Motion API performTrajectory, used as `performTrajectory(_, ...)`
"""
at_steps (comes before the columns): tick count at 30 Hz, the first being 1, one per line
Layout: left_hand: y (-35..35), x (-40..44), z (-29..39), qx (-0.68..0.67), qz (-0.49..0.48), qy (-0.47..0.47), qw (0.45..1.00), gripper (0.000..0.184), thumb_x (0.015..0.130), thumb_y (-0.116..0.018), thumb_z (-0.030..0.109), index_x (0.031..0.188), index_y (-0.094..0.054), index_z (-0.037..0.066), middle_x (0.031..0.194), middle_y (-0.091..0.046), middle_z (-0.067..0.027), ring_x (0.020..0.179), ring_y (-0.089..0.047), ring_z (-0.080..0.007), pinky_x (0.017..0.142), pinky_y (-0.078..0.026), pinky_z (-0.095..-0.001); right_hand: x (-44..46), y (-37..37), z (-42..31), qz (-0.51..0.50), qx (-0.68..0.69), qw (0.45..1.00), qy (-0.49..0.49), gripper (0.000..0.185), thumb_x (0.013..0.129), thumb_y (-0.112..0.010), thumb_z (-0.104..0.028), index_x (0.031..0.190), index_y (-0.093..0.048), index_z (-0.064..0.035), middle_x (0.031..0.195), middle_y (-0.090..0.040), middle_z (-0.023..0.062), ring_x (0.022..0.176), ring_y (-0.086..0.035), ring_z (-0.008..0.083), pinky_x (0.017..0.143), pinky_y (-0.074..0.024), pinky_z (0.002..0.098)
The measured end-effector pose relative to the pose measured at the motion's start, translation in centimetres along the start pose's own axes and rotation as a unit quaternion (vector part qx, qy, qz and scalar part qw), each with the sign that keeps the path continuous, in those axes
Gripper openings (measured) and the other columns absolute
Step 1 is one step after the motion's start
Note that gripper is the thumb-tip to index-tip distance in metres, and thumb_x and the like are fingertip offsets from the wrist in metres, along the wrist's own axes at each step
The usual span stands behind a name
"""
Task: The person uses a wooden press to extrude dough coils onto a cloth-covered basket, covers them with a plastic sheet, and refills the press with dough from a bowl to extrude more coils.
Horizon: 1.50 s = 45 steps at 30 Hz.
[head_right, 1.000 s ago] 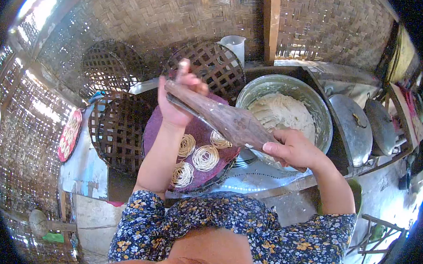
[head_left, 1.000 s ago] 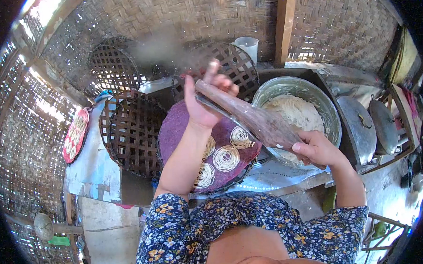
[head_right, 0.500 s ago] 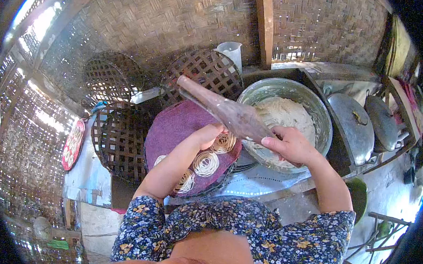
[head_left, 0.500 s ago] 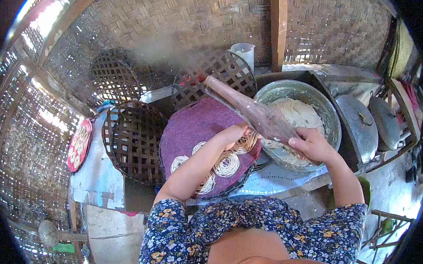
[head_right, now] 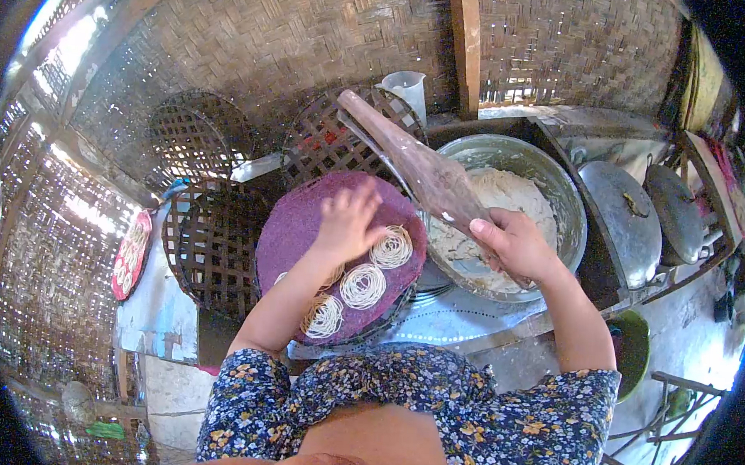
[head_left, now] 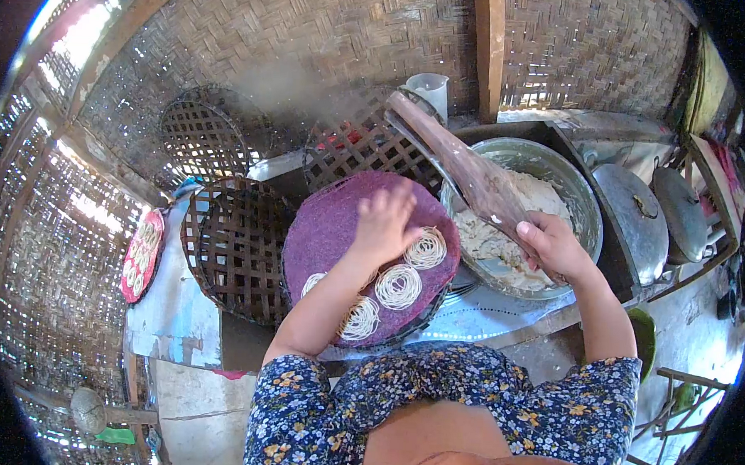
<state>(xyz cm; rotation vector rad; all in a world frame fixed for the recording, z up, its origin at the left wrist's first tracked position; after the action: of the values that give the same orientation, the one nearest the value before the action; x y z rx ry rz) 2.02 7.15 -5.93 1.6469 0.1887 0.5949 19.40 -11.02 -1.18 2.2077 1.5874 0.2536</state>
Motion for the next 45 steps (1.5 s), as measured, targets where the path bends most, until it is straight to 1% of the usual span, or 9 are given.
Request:
performTrajectory(7, 5.0, -2.0, -0.1, -0.391, 0.148, 0.042, 0.907, 0.045, 0.072, -0.064, 0.017, 0.112, -0.050, 0.000, 0.110, -0.054, -0.0187, 0.107, -0.049, -0.0308, 0.091, -0.039, -0.0403, 2.7, -9.2, -2.7, -0.158, 0.029, 0.986, 0.035, 0.050, 0.086, -0.049, -0.045, 0.105, -0.057, -0.0005, 0.072, -0.060, 0.0079, 0.058, -0.058, 0.0164, 0.055, -0.0478, 0.0308)
performTrajectory(10, 3.2, -7.1, -5.1, -0.444, 0.196, 0.244, 0.839, 0.035, 0.073, -0.065, 0.013, 0.104, -0.054, 0.000, 0.102, -0.059, -0.0137, 0.097, -0.056, -0.0210, 0.082, -0.045, -0.0344, 4.0, -12.3, -5.6, -0.169, 0.019, 0.927, 0.334, 0.051, 0.086, -0.048, -0.047, 0.109, -0.056, -0.0018, 0.081, -0.063, 0.0098, 0.072, -0.061, 0.0212, 0.069, -0.0489, 0.0353)
performTrajectory(13, -0.1, -13.3, -10.4, -0.215, 0.299, 0.179, 0.912, 0.028, 0.075, -0.065, 0.015, 0.100, -0.057, 0.005, 0.082, -0.056, -0.0039, 0.075, -0.054, -0.0169, 0.066, -0.046, -0.0294, 8.5, -9.4, -4.9, -0.017, -0.066, 0.972, 0.223, 0.049, 0.084, -0.051, -0.046, 0.107, -0.058, -0.0033, 0.091, -0.064, 0.0153, 0.089, -0.061, 0.0283, 0.081, -0.0458, 0.0360)
performTrajectory(16, 2.5, -23.1, -13.5, -0.409, 0.459, 0.285, 0.735, 0.024, 0.080, -0.060, 0.021, 0.097, -0.059, 0.003, 0.063, -0.052, -0.0051, 0.052, -0.049, -0.0186, 0.047, -0.042, -0.0310, 13.7, -7.6, 1.4, 0.100, -0.218, 0.966, 0.098, 0.046, 0.080, -0.056, -0.044, 0.100, -0.063, -0.0030, 0.091, -0.064, 0.0179, 0.087, -0.062, 0.0305, 0.078, -0.0466, 0.0355)
performTrajectory(23, 10.3, -34.9, -14.7, -0.265, 0.509, 0.471, 0.670, 0.026, 0.084, -0.053, 0.020, 0.090, -0.057, -0.005, 0.047, -0.046, -0.0097, 0.034, -0.039, -0.0182, 0.037, -0.037, -0.0313, 16.1, -10.8, 8.3, -0.038, -0.098, 0.994, -0.033, 0.037, 0.079, -0.060, -0.037, 0.090, -0.065, -0.0016, 0.074, -0.063, 0.0104, 0.065, -0.059, 0.0176, 0.058, -0.0444, 0.0319)
performTrajectory(24, 11.0, -34.9, -13.3, -0.419, 0.492, 0.585, 0.490, 0.025, 0.084, -0.053, 0.020, 0.090, -0.056, -0.005, 0.046, -0.045, -0.0083, 0.034, -0.037, -0.0165, 0.038, -0.037, -0.0302, 16.2, -11.0, 8.7, -0.051, -0.070, 0.995, -0.050, 0.035, 0.080, -0.060, -0.035, 0.089, -0.064, -0.0017, 0.071, -0.062, 0.0085, 0.062, -0.056, 0.0156, 0.054, -0.0428, 0.0305)
performTrajectory(27, 13.7, -34.0, -11.5, -0.515, 0.610, 0.228, 0.557, 0.025, 0.084, -0.056, 0.020, 0.093, -0.052, -0.004, 0.046, -0.040, -0.0032, 0.037, -0.033, -0.0136, 0.043, -0.036, -0.0288, 15.4, -11.5, 10.3, -0.075, 0.022, 0.994, -0.082, 0.029, 0.083, -0.057, -0.030, 0.086, -0.063, -0.0025, 0.066, -0.058, 0.0045, 0.052, -0.049, 0.0119, 0.044, -0.0367, 0.0274)
performTrajectory(37, 13.3, -32.5, -12.1, -0.436, 0.578, 0.268, 0.635, 0.045, 0.072, -0.070, 0.023, 0.099, -0.047, -0.003, 0.055, -0.039, 0.0014, 0.045, -0.037, -0.0132, 0.050, -0.033, -0.0270, 6.5, -16.1, 13.6, -0.037, 0.299, 0.943, -0.137, 0.022, 0.087, -0.050, -0.020, 0.101, -0.052, -0.0027, 0.079, -0.059, 0.0066, 0.057, -0.055, 0.0153, 0.045, -0.0458, 0.0282)
performTrajectory(45, 14.6, -28.1, -9.6, -0.492, 0.519, 0.208, 0.667, 0.035, 0.069, -0.071, 0.010, 0.094, -0.053, -0.005, 0.054, -0.045, -0.0006, 0.044, -0.044, -0.0138, 0.045, -0.035, -0.0273, -2.3, -22.7, 10.1, -0.305, 0.264, 0.902, -0.152, 0.029, 0.087, -0.055, -0.022, 0.107, -0.052, -0.0013, 0.094, -0.061, 0.0099, 0.077, -0.061, 0.0179, 0.066, -0.0527, 0.0297)
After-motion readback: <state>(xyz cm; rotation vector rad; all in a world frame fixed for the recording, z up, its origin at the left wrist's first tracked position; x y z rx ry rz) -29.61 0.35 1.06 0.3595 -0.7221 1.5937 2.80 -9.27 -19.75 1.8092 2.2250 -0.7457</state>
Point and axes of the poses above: each hand's wrist, its own x-axis towards the middle knuckle, its own y-axis out of the back of the hand, z = x × y, the point moved 7 cm from there along x, towards the middle knuckle
